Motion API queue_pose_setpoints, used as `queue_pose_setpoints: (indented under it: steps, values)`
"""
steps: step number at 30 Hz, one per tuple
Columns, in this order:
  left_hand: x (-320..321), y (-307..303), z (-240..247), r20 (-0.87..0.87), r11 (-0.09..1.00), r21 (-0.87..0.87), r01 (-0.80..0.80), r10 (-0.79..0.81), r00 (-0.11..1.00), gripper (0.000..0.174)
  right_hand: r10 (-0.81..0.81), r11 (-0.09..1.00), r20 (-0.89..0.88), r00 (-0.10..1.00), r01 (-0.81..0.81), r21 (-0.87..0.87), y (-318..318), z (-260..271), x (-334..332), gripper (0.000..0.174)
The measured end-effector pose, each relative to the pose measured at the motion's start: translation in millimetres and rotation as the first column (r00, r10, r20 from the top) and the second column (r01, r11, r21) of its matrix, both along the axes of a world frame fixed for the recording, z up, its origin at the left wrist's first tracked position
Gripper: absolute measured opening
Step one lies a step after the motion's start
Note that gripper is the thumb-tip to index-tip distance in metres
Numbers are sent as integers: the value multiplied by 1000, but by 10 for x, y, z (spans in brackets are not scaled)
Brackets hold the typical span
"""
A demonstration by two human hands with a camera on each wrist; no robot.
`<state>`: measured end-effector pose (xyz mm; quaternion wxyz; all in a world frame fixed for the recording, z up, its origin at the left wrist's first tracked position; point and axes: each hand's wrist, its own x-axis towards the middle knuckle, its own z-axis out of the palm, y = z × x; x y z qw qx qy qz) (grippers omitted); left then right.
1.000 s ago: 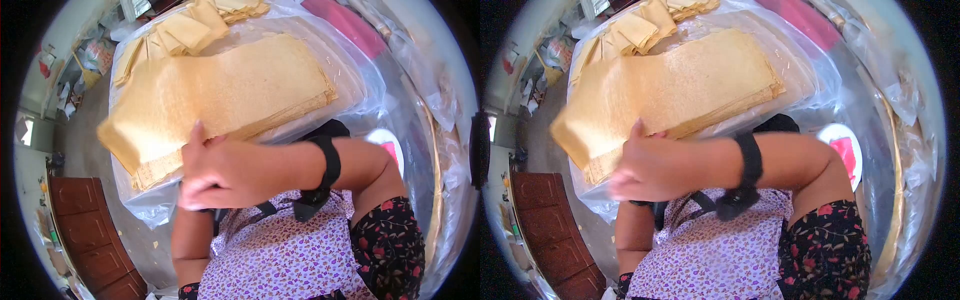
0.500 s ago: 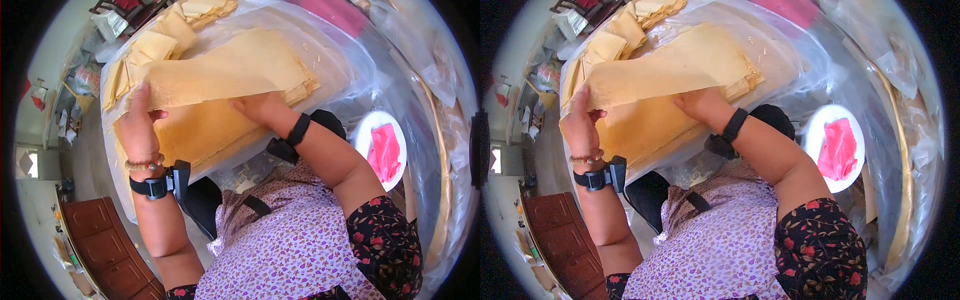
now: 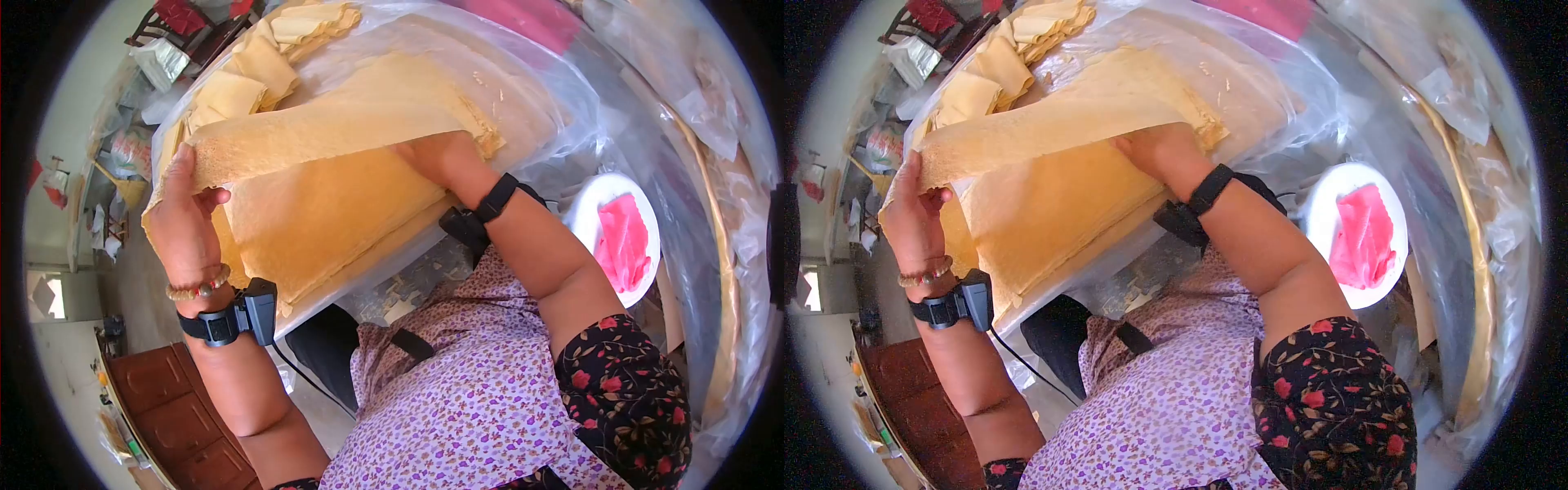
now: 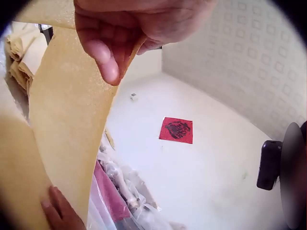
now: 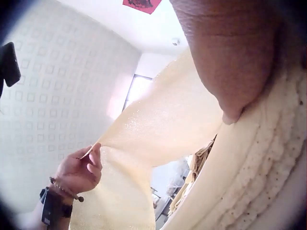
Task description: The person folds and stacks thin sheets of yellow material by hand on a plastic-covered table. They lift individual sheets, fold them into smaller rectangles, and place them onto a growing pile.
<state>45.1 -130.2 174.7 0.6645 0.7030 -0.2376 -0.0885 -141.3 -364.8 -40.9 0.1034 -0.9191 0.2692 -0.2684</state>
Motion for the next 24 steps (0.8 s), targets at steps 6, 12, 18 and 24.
queue_pose_setpoints:
  steps: [6,12,18,24]
  values:
    - [299,-68,109,-113,998,-31,53,-57,992,21,89,970,-339,936,-3,245,51,463,-188,45]
    - [693,-285,372,-114,977,-48,207,-211,971,14,169,986,-177,970,-168,22,47,108,-378,56]
    - [701,-263,485,-67,993,-61,101,-105,992,19,141,988,-121,983,-131,87,37,108,-454,59]
    - [741,-153,528,-31,997,-5,74,-75,997,26,93,994,-167,982,-102,-47,-56,324,-142,53]
